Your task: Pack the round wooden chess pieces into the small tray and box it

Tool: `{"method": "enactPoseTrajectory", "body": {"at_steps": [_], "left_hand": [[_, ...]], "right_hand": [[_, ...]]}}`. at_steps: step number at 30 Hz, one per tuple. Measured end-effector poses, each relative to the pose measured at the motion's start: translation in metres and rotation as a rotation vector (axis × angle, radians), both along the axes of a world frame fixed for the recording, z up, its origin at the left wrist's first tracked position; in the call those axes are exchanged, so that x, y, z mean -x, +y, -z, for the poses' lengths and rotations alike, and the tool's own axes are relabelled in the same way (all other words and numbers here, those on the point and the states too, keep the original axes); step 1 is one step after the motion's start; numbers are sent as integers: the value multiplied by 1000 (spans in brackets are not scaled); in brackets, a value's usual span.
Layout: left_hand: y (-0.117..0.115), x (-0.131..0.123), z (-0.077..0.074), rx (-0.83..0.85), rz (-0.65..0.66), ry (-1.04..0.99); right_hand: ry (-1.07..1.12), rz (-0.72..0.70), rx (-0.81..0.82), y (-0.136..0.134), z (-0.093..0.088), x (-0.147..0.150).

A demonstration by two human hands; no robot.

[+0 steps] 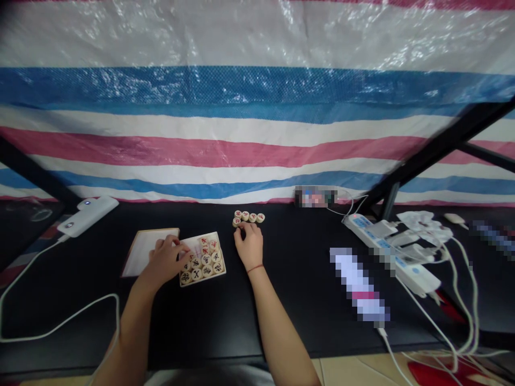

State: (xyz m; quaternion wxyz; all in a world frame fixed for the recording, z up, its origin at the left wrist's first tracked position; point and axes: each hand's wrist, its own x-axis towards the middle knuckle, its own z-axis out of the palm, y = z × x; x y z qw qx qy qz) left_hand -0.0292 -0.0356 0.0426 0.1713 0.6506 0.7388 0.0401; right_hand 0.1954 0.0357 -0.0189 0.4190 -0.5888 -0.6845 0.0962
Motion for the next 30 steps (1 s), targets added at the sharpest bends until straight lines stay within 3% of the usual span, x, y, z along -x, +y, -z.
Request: {"method": "enactPoseTrajectory", "body": {"at_steps": [9,13,17,21,26,30], "left_hand": [[0,1,-4,-6,37,-54],[3,1,-6,-10,58,-134],[8,-2,-8,-148,9,-301],[12,-11,-4,-255,-51,-650],[15,-24,8,-235,-67,-852],[18,-26,13,-302,-28,-635]], "right_hand": [[31,-57,25,-2,2,7],[59,-86,-16,-6,-7,9],[58,-317,-89,-22,-27,22],[0,-515,-127,-36,-35,36],[80,-452,-109,-36,-32,40],[258,-205,-104,-20,-26,22]]}}
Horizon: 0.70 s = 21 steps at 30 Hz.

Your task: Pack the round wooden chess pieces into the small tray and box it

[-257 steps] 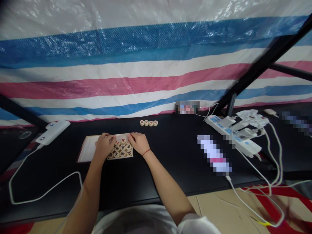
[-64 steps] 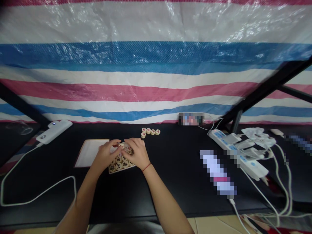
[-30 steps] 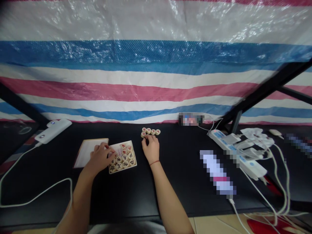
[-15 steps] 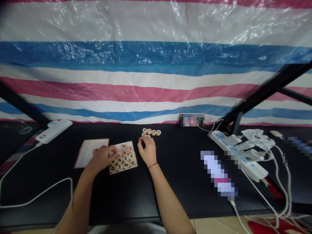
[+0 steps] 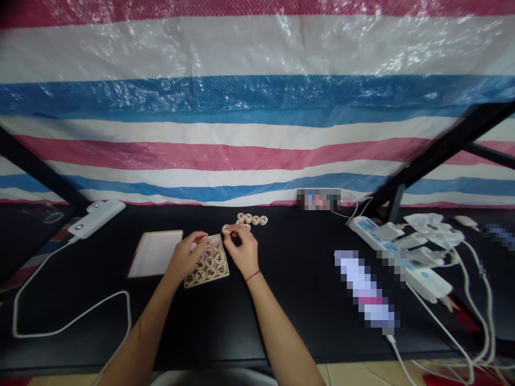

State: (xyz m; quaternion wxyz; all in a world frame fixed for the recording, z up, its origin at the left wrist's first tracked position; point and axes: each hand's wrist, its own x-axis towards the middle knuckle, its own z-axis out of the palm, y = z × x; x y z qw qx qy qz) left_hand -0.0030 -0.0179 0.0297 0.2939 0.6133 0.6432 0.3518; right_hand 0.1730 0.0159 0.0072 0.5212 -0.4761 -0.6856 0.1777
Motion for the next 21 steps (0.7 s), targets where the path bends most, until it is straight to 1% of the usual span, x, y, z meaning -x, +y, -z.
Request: {"method": "enactPoseTrajectory", "body": {"at_steps": [2,4,6,8,10,12,16,18,21], "left_hand": [[1,2,2,-33,-20,210],[2,3,3,-14,-33,388],[1,3,3,32,-29,500],[1,3,2,62,4,558],[0,2,1,74,42,591],[-1,1,0,75,65,611],[-1,1,0,70,80,618],[-1,1,0,75,95,626],[-1,1,1,77,110,649]], "right_hand": [[-8,155,7,11,6,-13],[-88,267,13,21,15,-24],[-175,317,31,28,25,-32],[-229,338,55,32,33,-35],[-255,348,78,34,39,-35],[-261,347,83,34,40,-34],[-211,342,-17,29,32,-30],[-172,298,-67,23,24,-25],[-143,147,-68,12,14,-13]]}}
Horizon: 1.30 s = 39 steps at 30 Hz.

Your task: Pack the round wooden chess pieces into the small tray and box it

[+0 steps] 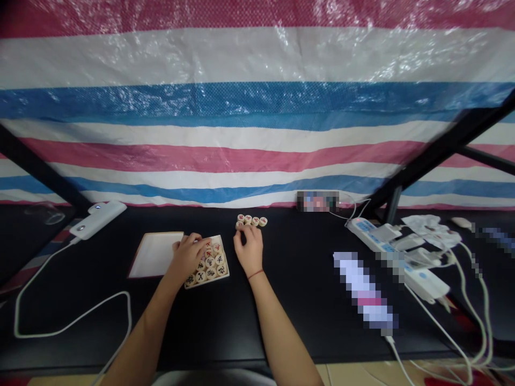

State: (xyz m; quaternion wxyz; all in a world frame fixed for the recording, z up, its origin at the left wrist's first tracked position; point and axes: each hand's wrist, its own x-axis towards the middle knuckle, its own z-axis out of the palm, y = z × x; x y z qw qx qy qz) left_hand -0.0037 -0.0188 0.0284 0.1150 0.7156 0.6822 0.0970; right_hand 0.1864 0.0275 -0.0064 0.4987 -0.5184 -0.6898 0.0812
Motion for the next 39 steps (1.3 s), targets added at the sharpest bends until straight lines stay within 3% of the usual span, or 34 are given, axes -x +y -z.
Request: {"method": "enactPoseTrajectory", "body": {"at_steps": [4,7,13,23,32,39], "left_hand": [[0,1,4,-18,12,8],[1,4,8,-24,26,0],[6,11,13,-22,66,-18],[3,12,5,-31,109,-145],[-2,24,0,28,-33,-21],[-4,17,-3,56,-47,-33]], "right_hand": [[-24,-258,43,-9,-5,12],[-36,-344,70,-10,-4,15],[-6,-334,113,-10,-1,15],[30,-303,122,-8,2,16],[32,-277,127,-6,2,13],[27,-264,139,-5,4,12]]}}
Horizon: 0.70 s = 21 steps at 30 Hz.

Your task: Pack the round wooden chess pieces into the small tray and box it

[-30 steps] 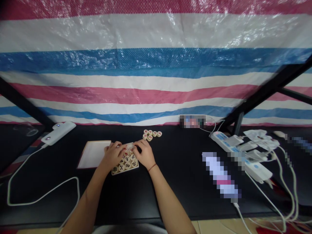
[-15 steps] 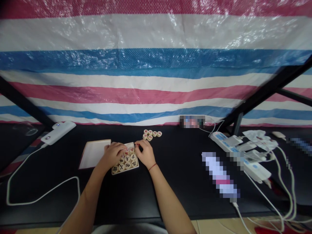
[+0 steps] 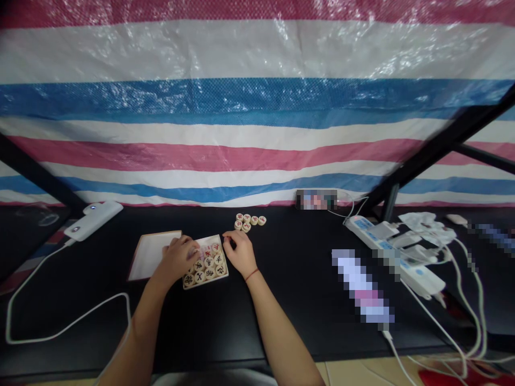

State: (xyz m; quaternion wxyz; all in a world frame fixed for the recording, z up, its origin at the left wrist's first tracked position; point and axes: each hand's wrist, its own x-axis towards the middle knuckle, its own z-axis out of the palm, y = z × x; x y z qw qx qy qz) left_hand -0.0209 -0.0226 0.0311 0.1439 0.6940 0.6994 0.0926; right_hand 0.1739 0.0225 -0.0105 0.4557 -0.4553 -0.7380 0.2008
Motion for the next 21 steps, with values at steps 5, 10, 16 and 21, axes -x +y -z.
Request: {"method": "enactPoseTrajectory", "body": {"at_steps": [5,10,16,21], "left_hand": [[1,-1,-3,-48,27,-121],[5,-6,3,-175,26,-408],[1,-22,6,-90,42,-110],[-6,-29,1,-30,19,52]], "right_hand": [[2,7,0,0,0,0],[-10,14,-1,0,0,0],[-18,13,6,-1,-2,-1],[-7,-8,57,-2,-4,0]]}}
